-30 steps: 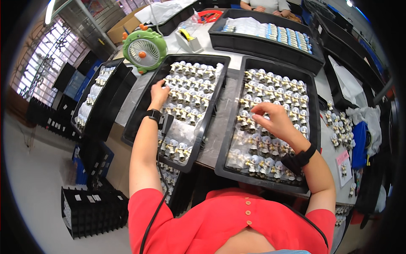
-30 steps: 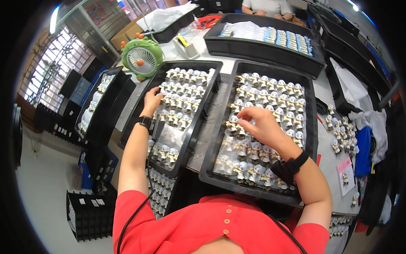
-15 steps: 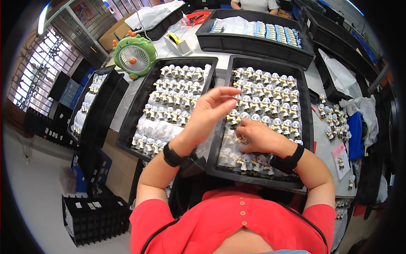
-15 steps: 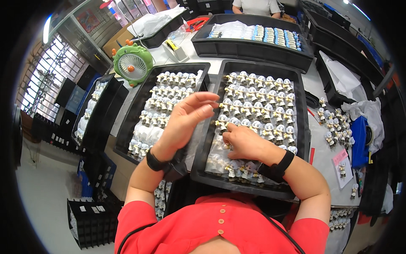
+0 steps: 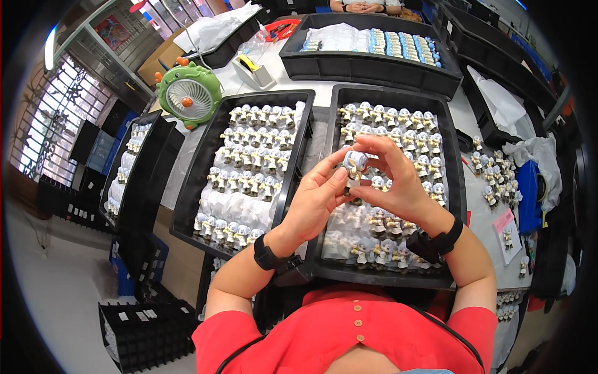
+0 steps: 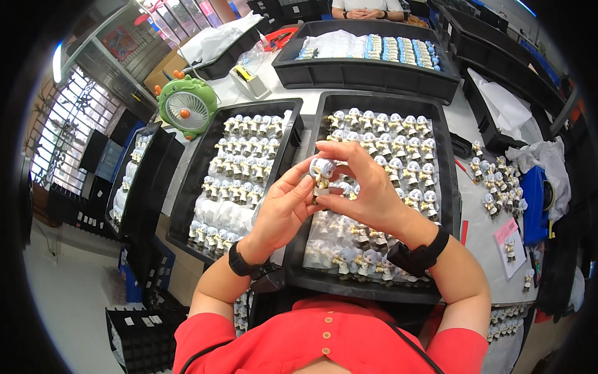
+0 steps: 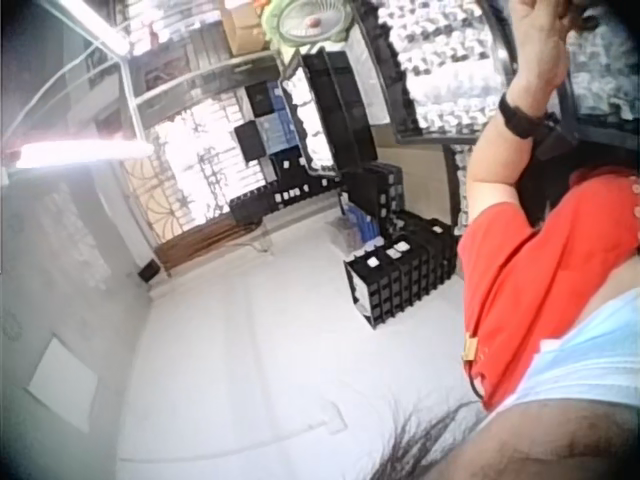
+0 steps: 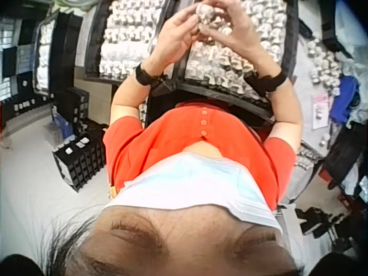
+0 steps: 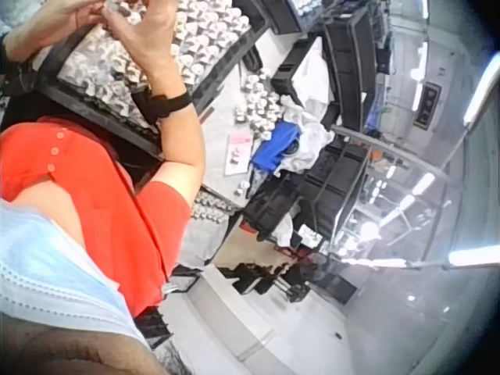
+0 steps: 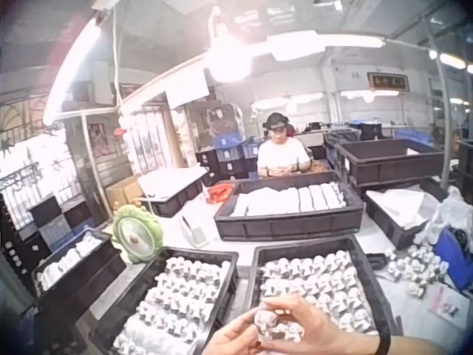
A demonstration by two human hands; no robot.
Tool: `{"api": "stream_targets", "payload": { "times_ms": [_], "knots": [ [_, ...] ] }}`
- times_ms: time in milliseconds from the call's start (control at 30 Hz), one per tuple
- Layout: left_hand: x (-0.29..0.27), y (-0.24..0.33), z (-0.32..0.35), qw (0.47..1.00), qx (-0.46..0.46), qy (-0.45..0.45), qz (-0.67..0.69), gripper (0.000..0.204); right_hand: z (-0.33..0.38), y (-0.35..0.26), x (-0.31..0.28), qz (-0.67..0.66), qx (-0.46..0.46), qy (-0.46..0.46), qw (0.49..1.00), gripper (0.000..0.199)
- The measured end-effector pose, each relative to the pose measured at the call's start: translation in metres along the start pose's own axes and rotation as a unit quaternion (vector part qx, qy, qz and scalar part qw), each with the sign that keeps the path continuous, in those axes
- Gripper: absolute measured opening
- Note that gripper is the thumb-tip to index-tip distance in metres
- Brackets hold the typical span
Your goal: The person repeatedly picks up small, wrapped decorative figures from a tray, unwraps them, and places them into a black tray. The person handles the items one at a time, inspecting them briefly before placing them in the tray.
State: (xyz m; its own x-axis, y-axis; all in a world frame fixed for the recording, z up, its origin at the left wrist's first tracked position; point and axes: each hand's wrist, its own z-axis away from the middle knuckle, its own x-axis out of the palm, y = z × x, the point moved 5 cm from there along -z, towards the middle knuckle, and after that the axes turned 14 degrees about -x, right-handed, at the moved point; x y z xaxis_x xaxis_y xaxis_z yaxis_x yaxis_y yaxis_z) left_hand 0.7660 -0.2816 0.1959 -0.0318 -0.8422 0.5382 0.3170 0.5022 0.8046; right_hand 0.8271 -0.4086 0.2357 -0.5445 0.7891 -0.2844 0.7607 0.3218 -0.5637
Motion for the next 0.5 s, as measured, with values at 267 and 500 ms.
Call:
{"api": "stream_targets", "payload": {
  "times_ms": [267,500],
  "knots": [
    [0.003,0.0019,-0.0009,1.0,0.008,-0.001,-0.022,0.048,0.0047,0.0078,0.0028,0.051,-0.001,-0.01,0.999,0.078],
    [-0.0022,0.0018,-0.0042,0.997,0.002,-0.06,0.052,0.052,0.0042,0.0088,0.005,0.086,-0.024,-0.059,0.994,0.097]
  ]
}}
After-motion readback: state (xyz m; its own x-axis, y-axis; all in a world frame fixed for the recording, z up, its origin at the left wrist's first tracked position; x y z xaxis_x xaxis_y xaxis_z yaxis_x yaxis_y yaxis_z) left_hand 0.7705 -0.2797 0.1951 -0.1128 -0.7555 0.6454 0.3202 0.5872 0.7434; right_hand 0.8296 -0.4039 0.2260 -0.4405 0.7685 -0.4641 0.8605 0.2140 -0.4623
